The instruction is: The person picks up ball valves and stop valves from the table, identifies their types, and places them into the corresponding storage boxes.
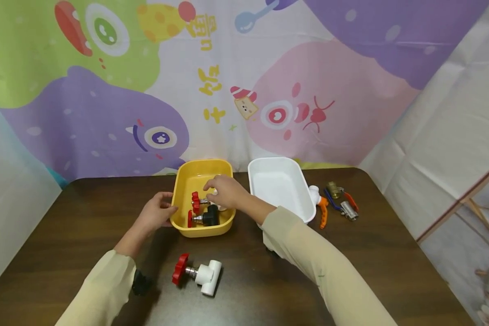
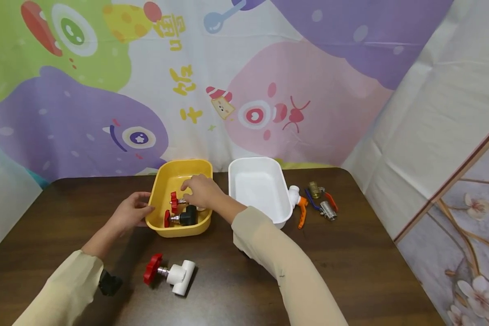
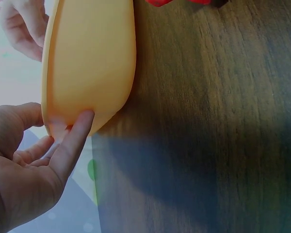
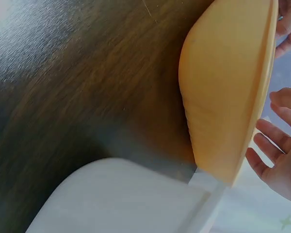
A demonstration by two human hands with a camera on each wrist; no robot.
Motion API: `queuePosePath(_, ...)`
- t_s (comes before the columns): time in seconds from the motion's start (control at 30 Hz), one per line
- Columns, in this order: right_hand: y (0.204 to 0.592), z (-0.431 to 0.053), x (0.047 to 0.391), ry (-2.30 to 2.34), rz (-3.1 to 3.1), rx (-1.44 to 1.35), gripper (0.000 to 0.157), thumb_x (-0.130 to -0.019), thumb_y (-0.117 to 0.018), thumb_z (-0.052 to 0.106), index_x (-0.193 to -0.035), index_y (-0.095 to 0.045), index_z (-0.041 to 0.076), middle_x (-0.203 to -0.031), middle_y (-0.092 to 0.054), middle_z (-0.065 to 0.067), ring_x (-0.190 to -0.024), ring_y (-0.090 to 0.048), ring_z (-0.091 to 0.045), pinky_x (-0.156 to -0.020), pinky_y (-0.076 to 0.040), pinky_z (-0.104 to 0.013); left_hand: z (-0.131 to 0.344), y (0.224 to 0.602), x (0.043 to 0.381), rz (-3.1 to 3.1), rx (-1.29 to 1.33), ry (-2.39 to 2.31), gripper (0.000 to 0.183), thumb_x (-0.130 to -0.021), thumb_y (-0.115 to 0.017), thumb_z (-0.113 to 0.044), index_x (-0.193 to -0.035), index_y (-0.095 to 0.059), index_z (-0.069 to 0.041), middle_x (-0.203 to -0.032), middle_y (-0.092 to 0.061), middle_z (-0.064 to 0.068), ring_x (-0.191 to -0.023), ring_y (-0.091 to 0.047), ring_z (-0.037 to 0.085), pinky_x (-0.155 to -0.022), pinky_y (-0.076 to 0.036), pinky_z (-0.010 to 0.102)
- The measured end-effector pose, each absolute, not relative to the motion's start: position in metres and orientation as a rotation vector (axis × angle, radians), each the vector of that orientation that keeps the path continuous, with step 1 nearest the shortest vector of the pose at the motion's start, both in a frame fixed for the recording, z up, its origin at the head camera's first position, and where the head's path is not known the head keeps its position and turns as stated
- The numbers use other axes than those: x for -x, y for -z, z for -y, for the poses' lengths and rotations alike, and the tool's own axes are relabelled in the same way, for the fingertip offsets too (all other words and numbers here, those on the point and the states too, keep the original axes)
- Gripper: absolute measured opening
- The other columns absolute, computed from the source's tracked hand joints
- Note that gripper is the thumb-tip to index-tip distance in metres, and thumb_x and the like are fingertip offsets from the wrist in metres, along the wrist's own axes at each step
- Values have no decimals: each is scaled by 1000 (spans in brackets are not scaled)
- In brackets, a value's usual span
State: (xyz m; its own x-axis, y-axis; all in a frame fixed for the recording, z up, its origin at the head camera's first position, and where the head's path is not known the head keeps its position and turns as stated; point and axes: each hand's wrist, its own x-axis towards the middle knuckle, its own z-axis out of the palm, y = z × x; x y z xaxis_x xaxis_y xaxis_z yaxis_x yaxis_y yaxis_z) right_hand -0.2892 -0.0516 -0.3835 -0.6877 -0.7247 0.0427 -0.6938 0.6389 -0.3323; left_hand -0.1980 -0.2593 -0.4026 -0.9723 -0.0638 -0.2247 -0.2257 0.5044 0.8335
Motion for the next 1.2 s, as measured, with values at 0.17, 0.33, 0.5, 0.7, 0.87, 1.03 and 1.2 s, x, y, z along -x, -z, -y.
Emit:
queuePosePath(0.17,379,40,288,535,-2808,1165,29,-92,-57,25,-117,-65,12,-117,-66,-2,-111,-57,-19,-96,-46,-33,259,402,197,-2594,244,-1454,52,-95,-52,-14,-139,-29,2,-120,-48,30,-98,-62,38,-73,-57,39)
queuePosePath(0.33,378,31,286,563,-2821,1143,29,-92,-56,24,-117,-65,11,-115,-65,-5,-109,-56,-20,-93,-47,-36,259,402,197,-2605,226,-1443,51,-96,-50,-13,-139,-29,3,-120,-48,31,-97,-62,39,-72,-57,39)
queuePosePath(0.5,377,24,285,575,-2840,1115,29,-91,-57,25,-116,-65,12,-115,-64,-6,-108,-56,-20,-93,-47,-35,260,403,197,-2607,231,-1436,51,-96,-50,-14,-139,-29,3,-121,-48,32,-97,-62,39,-71,-57,39)
queuePosePath(0.7,376,17,284,615,-2830,1069,31,-91,-57,24,-118,-63,10,-119,-61,-10,-111,-55,-21,-96,-45,-36,260,403,196,-2623,242,-1420,53,-96,-51,-19,-139,-31,4,-123,-48,32,-101,-61,40,-72,-57,37)
queuePosePath(0.87,377,13,284,678,-2829,1020,32,-91,-57,23,-119,-62,7,-120,-62,-12,-112,-56,-24,-95,-46,-36,263,404,194,-2636,251,-1425,55,-96,-50,-23,-139,-31,4,-126,-49,32,-100,-62,36,-77,-57,38)
queuePosePath(1.03,379,10,282,757,-2824,959,34,-91,-57,22,-119,-60,4,-119,-62,-13,-107,-58,-24,-90,-48,-36,266,399,189,-2682,242,-1400,56,-95,-51,-28,-138,-33,4,-125,-50,30,-99,-62,33,-80,-56,38)
queuePosePath(1.2,379,7,280,766,-2844,910,36,-90,-59,24,-120,-60,5,-110,-63,-11,-96,-57,-20,-84,-48,-33,267,392,182,-2750,211,-1346,57,-95,-50,-31,-138,-34,3,-126,-50,27,-107,-56,36,-84,-54,41)
